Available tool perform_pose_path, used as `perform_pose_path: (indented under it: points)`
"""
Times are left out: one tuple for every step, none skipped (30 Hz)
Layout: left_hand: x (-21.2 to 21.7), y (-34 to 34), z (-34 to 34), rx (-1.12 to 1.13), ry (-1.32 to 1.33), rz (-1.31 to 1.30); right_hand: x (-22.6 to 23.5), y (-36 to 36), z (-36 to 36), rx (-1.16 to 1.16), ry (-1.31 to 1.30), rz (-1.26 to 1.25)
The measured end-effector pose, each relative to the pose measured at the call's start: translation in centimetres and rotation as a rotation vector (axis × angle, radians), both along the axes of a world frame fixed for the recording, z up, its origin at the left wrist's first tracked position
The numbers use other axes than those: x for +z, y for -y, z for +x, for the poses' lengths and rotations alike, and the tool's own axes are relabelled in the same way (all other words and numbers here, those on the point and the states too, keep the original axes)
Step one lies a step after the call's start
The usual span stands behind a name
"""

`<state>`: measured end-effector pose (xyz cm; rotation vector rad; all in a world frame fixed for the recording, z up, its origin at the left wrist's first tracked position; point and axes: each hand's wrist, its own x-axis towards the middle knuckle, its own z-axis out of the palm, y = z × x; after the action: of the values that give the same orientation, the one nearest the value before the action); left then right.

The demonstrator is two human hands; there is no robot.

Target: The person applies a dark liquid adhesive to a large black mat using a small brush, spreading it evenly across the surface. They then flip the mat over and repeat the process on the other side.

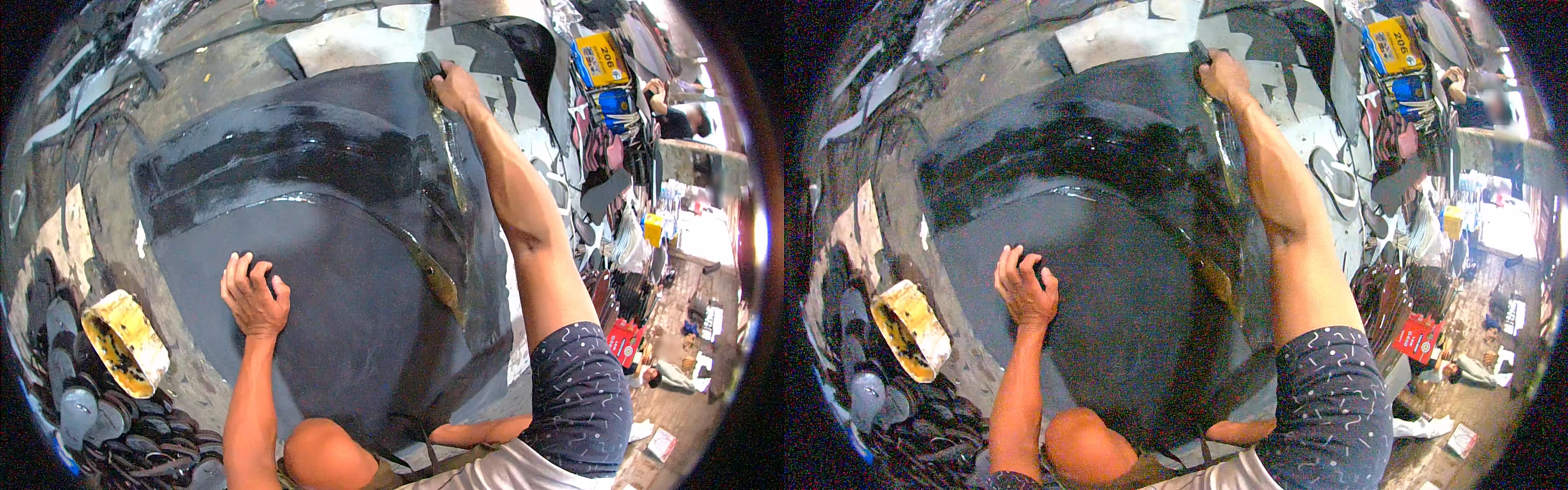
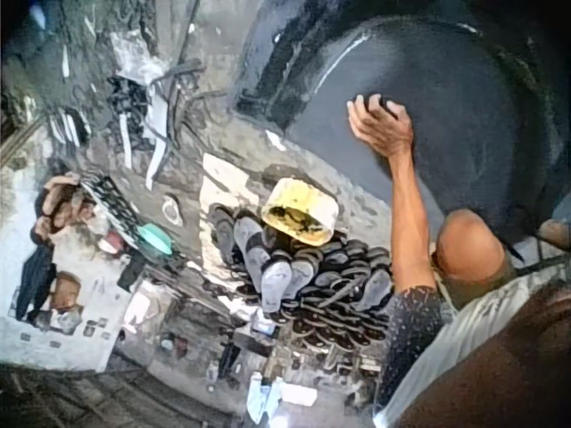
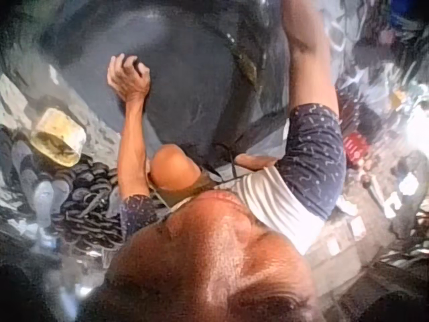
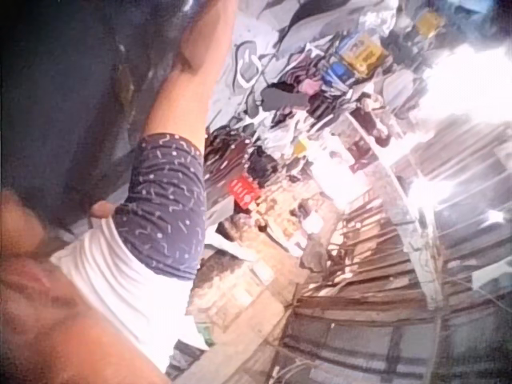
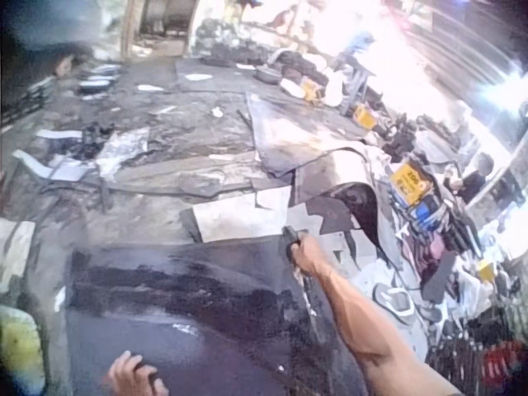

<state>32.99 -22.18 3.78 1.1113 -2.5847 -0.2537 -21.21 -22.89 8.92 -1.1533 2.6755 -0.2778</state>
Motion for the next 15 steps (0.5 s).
perform_pose_path:
  points:
    - [0.0,0.0,0.0,0.002,0.000,0.000,-0.3,0.8,0.7,0.020,-0.020,-0.003]
    - [0.0,0.1,-0.1,0.003,-0.007,0.002,-0.7,1.4,1.7,0.040,0.025,-0.038]
    - [-0.1,0.1,-0.2,0.007,-0.011,0.003,-1.2,2.0,2.8,0.061,0.075,-0.074]
    - [0.1,0.2,0.0,0.014,-0.011,0.000,-1.3,3.1,4.8,0.085,0.128,-0.113]
    - [0.2,0.2,0.2,0.012,-0.014,0.002,-1.6,3.9,7.2,0.084,0.026,-0.037]
    - [0.1,0.3,0.2,0.013,-0.022,0.005,-1.4,4.7,8.9,0.053,0.042,-0.028]
    - [-0.1,0.3,0.2,0.014,-0.030,0.008,-1.4,5.4,10.1,0.087,0.056,-0.059]
    - [-0.1,0.2,0.3,0.014,-0.037,0.011,-1.3,6.1,11.4,0.121,0.071,-0.091]
    - [-0.2,0.2,0.3,0.017,-0.057,0.030,-1.3,6.8,12.2,0.145,0.052,-0.113]
    - [-0.2,0.2,0.3,0.017,-0.061,0.032,-1.3,7.4,13.2,0.168,0.033,-0.136]
    - [-0.3,0.2,0.5,0.018,-0.063,0.033,-1.3,8.1,14.3,0.192,0.017,-0.160]
    - [-0.2,0.2,1.0,0.025,-0.057,0.031,-1.2,9.1,15.9,0.195,0.098,-0.144]
    - [-0.2,0.2,1.3,0.029,-0.061,0.033,-0.9,10.1,17.5,0.199,0.177,-0.128]
    - [-0.1,0.1,1.6,0.038,-0.057,0.038,-0.8,11.3,19.3,0.202,0.258,-0.112]
    - [-0.2,0.1,0.9,0.031,-0.075,0.043,-2.3,11.5,19.9,0.220,0.236,-0.188]
